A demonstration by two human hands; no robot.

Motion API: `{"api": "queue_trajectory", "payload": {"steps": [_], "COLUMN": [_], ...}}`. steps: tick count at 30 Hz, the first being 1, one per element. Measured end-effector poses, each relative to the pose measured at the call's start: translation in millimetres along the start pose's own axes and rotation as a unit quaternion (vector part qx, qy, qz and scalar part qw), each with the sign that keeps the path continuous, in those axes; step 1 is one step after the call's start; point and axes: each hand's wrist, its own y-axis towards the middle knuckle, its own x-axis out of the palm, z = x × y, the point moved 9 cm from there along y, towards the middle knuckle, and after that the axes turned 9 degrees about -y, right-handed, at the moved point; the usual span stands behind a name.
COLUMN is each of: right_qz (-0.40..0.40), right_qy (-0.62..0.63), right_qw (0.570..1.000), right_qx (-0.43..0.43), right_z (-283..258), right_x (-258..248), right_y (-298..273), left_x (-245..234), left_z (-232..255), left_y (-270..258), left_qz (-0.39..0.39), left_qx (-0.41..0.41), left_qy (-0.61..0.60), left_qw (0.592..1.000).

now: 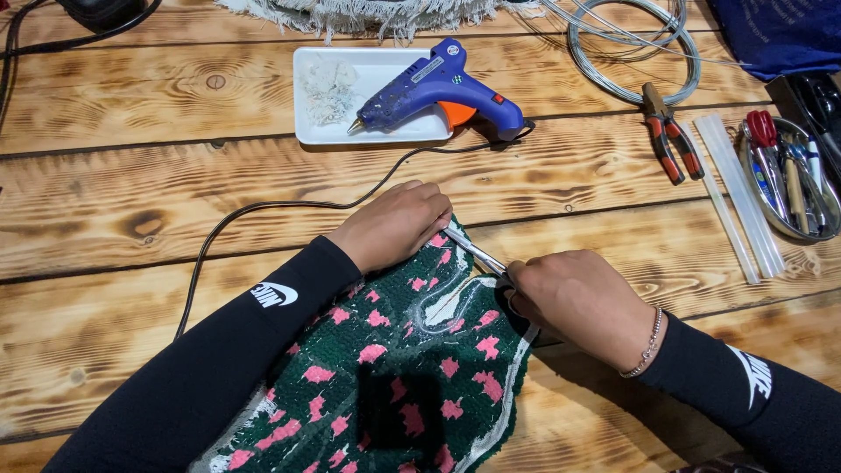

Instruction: The person trims and finishes the edges of a leaf-shaped decorative rug using scissors.

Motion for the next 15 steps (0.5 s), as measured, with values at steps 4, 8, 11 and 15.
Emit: {"api": "queue_trajectory", "payload": {"steps": [4,8,11,15], "right_qz": [0.038,0.042,0.017,-0.014], "right_qy": [0.000,0.013,0.035,0.060], "right_qw": [0.999,0.999,0.999,0.998], "right_qx": [-0.022,-0.024,-0.004,0.030], "right_z": [3.6,7.6,10.3,23.1], "right_x": [6.7,2.2,-13.0,-14.3], "right_y": [0.7,-0.3,-4.0,-5.4], "left_x": [1.0,2.8,-2.4,-19.8], "left_z": [-3.5,-10.8,-18.0,-43.5], "left_y": [1.6,2.9,0.7,-3.8], "left_qz": [0.004,-0.005,0.008,0.043], "left_qx": [0.007,-0.003,-0.008,-0.108], "left_qy": [-0.003,-0.025,-0.065,-0.174], "left_qw": [1.000,1.000,0.998,0.978]}}
